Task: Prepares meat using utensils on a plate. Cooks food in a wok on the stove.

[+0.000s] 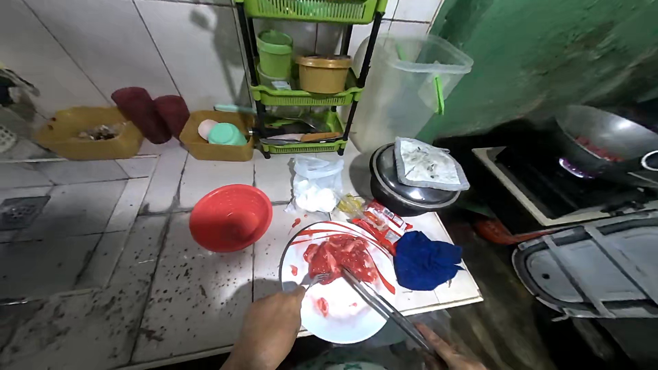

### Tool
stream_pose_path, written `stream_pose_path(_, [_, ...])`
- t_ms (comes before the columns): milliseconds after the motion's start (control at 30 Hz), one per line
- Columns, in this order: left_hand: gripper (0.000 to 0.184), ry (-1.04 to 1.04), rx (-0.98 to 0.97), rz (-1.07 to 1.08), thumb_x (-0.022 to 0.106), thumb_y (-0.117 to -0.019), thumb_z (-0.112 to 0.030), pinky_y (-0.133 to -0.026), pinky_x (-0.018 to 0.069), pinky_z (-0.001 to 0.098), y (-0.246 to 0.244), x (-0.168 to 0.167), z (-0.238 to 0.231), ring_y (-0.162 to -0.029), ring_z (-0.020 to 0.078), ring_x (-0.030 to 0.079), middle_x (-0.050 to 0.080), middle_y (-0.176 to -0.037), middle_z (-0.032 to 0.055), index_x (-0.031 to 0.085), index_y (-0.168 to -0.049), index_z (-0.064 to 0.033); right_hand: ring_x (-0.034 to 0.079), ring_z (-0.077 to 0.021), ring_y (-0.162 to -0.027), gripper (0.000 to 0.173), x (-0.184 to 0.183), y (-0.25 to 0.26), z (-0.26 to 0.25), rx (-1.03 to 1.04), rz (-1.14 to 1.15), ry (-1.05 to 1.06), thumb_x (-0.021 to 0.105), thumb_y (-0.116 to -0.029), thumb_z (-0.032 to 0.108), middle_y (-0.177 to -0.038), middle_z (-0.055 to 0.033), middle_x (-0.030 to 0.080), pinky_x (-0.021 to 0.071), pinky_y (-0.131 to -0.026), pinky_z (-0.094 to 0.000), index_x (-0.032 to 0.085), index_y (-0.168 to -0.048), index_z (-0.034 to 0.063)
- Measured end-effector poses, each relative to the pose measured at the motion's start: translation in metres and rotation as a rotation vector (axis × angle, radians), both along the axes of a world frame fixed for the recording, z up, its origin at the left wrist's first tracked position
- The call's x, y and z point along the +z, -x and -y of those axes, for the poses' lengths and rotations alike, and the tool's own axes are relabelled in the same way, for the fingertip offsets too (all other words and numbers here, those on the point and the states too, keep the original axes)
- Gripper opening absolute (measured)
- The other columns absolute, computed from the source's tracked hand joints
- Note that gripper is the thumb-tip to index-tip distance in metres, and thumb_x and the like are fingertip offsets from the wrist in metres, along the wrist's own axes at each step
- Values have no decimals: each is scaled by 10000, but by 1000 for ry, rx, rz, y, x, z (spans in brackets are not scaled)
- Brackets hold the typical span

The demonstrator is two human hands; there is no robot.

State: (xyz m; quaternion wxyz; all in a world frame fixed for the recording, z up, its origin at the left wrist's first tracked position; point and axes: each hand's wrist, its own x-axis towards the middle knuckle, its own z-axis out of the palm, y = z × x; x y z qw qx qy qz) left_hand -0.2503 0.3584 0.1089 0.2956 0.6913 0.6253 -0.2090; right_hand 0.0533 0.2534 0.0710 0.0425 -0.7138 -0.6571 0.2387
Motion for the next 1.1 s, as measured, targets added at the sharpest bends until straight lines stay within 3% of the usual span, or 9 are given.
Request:
stream_pose_path(467, [412,7,14,-25,359,-1101,-150,-892,551,543,-3,1,-1,-1094,385,685,699,-1169,179,512,-1480,-202,720,-466,-942,447,0,4,-8,-27,-19,-8,598,-1024,202,-1128,-252,721,563,-794,-651,596,-1463,120])
stream_pose_path(633, [433,9,35,-13,364,-1095,-128,-900,549,556,-6,-1,-1,-1117,392,677,693,-1191,187,493,-1501,-206,711,-417,-1063,448,-15,5,-7,-104,-199,-5,609,-1020,183,-1206,-226,721,540,-946,-608,593,-1450,58])
stream_pose_path(833, [422,5,52,8,355,-1101,-147,-905,544,570,-6,-3,1,-1119,404,673,687,-1206,202,502,-1495,-189,678,-328,-1183,479,-14,10,-9,-207,-394,84,632,-1004,128,-1336,-218,665,506,-1059,-497,556,-1463,16])
stream_pose_path(1000, [388,-46,50,49,363,-1102,-164,-893,544,565,0,-7,9,-1089,402,682,695,-1173,197,530,-1452,-150,701,-441,-1049,519,-7,-14,-8,-46,-101,79,624,-1016,277,-1200,-243,713,519,-922,-663,549,-1500,107])
stream_pose_path(1100, [411,-80,71,65,360,-1103,-161,-892,545,562,1,-7,15,-1086,399,686,697,-1182,195,517,-1482,-162,701,-479,-1023,529,1,-15,-3,-8,12,22,630,-1006,302,-1197,-258,708,536,-848,-681,552,-1506,151])
